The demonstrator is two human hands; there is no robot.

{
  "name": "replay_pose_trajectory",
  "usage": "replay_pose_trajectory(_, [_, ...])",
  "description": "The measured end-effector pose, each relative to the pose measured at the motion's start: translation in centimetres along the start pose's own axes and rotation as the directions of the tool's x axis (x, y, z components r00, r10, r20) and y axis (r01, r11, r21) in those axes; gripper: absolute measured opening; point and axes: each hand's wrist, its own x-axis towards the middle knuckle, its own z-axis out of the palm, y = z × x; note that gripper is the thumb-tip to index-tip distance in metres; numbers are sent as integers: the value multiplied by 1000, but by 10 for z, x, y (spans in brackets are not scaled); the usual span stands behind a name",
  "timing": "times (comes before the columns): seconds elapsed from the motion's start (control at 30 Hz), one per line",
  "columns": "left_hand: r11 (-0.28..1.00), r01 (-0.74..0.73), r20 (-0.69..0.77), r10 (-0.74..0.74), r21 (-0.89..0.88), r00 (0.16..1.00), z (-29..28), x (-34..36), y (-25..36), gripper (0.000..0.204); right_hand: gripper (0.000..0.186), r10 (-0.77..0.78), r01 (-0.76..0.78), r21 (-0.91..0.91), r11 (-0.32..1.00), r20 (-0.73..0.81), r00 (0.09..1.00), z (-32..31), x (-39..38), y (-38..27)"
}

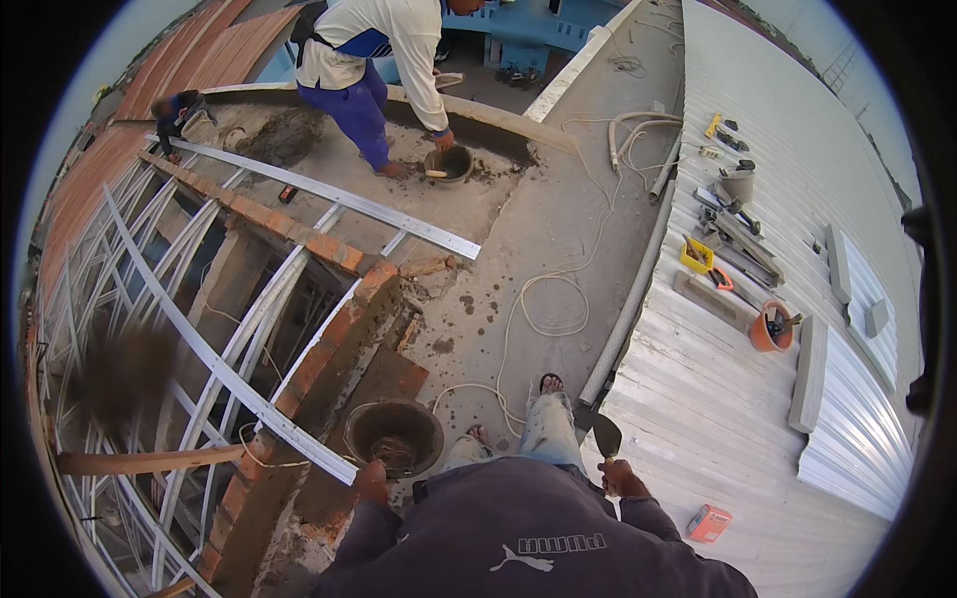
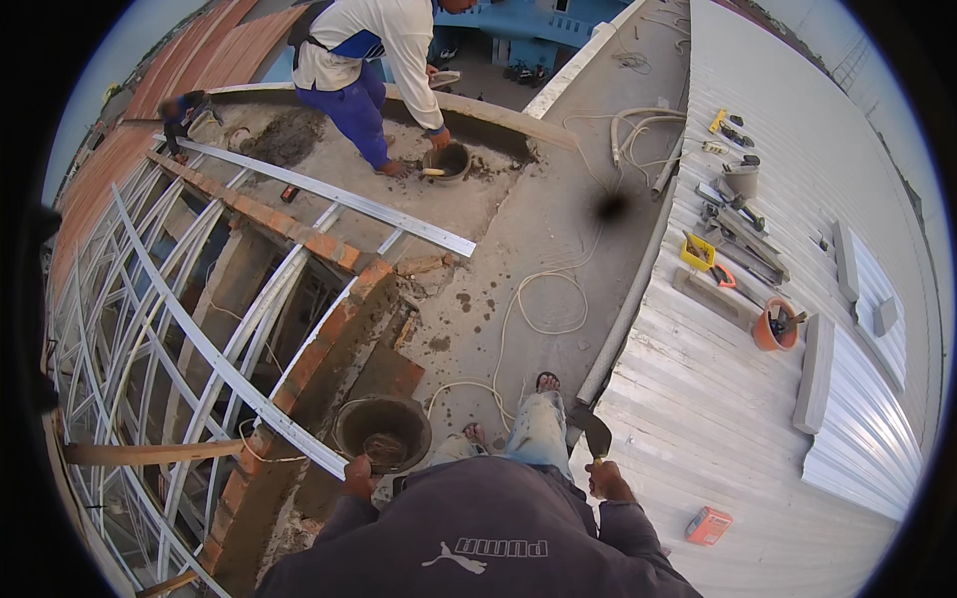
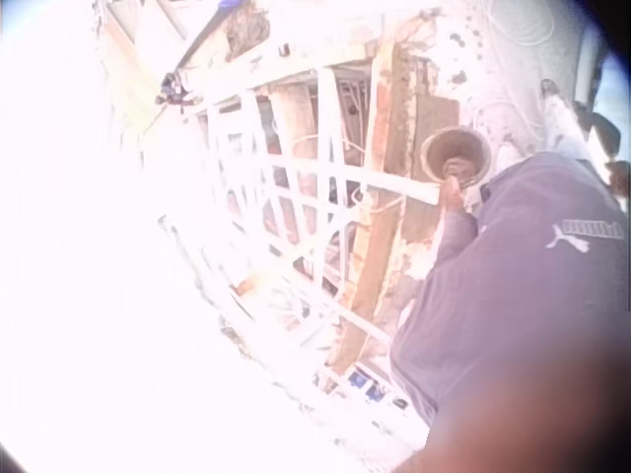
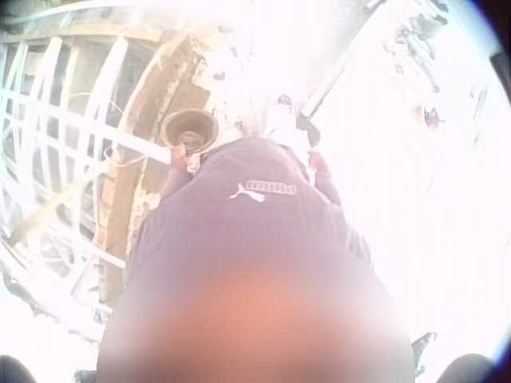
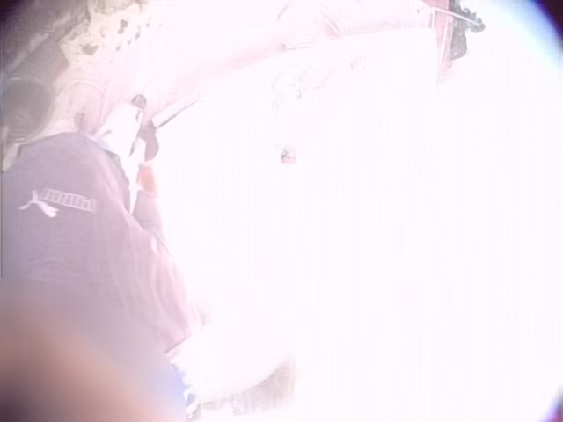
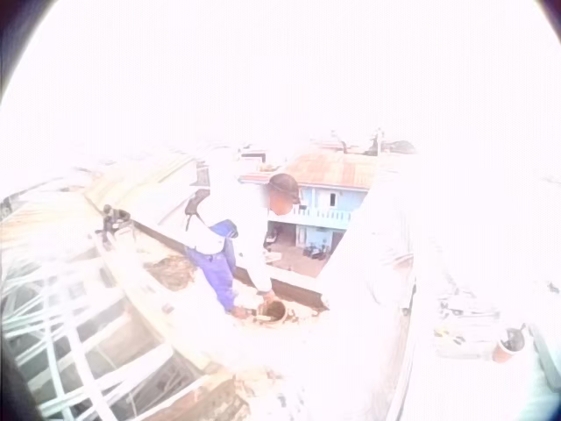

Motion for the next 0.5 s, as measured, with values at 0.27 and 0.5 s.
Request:
replay_pose_trajectory(0.27, [844,-420,39,433,334,900,23,-6,-35,24,21,-125,142,-411,900,68,990,-32,81,-101])
replay_pose_trajectory(0.5, [698,-439,-30,550,565,835,135,10,4,23,22,-283,396,-514,761,287,915,-90,170,-282])
